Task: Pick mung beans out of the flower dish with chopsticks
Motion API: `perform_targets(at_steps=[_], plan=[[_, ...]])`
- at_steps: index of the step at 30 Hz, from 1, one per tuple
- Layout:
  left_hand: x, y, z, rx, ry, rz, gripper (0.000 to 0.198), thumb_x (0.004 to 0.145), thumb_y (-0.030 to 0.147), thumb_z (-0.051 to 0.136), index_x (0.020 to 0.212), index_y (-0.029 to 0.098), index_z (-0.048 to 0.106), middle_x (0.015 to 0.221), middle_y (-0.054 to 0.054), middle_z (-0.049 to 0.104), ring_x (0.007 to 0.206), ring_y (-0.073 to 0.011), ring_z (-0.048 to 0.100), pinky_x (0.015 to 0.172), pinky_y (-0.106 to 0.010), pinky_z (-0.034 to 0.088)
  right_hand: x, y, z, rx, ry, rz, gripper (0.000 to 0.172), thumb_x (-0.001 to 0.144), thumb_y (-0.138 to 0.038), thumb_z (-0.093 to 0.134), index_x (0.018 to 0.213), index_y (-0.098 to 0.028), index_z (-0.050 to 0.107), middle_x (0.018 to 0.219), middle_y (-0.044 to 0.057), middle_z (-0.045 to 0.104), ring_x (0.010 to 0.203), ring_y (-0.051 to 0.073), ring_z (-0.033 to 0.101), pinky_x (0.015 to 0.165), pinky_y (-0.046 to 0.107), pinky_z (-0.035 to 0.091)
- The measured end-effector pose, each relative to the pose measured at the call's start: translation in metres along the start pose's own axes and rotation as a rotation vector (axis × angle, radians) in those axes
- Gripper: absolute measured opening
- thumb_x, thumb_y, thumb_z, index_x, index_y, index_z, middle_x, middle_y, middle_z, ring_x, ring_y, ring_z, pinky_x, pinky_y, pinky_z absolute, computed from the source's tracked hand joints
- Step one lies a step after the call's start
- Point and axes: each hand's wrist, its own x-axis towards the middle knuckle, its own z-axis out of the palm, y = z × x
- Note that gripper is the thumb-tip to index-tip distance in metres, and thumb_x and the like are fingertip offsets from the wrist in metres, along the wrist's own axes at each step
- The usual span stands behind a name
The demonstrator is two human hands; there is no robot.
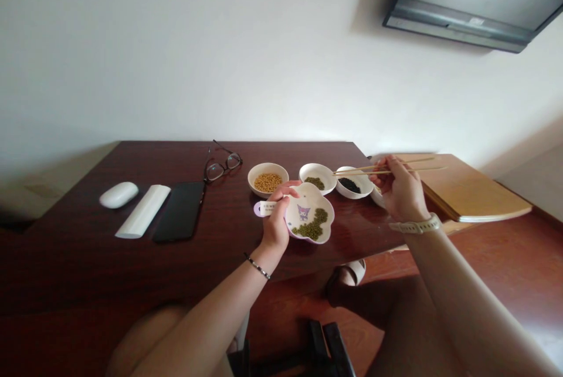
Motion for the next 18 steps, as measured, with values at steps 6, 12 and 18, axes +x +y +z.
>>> perform_targets(at_steps=[6, 12, 18], plan=[[-0.001, 0.002, -0.001, 0.005, 0.003, -0.017, 0.019, 0.094, 0.023, 0.055, 0.086, 0.023, 0.073, 0.128, -0.006, 0.077, 0.132, -0.0311, 0.065, 0.118, -0.047, 0.044, 0.009, 0.032, 0.003, -0.040, 0.035, -0.043, 0.034, 0.088, -0.050, 0.086, 0.082, -0.020, 0.071, 0.077, -0.001, 0.067, 0.056, 0.008, 0.068, 0.051, 0.016, 0.055], [-0.002, 0.003, -0.002, 0.028, -0.003, -0.035, 0.020, 0.094, 0.024, 0.055, 0.087, 0.023, 0.073, 0.128, -0.007, 0.077, 0.135, -0.0319, 0.063, 0.115, -0.046, 0.046, -0.001, 0.039, 0.008, -0.029, -0.006, -0.036, 0.034, 0.092, -0.051, 0.083, 0.084, -0.020, 0.071, 0.078, -0.001, 0.066, 0.059, 0.009, 0.068, 0.053, 0.016, 0.055], [0.000, 0.007, 0.000, 0.023, -0.003, -0.011, 0.023, 0.097, 0.021, 0.054, 0.088, 0.024, 0.075, 0.129, -0.006, 0.077, 0.135, -0.0327, 0.063, 0.122, -0.051, 0.041, -0.027, 0.019, 0.003, -0.005, -0.218, 0.145, 0.029, 0.095, -0.046, 0.080, 0.084, -0.021, 0.070, 0.084, 0.001, 0.066, 0.059, 0.010, 0.061, 0.050, 0.018, 0.054]])
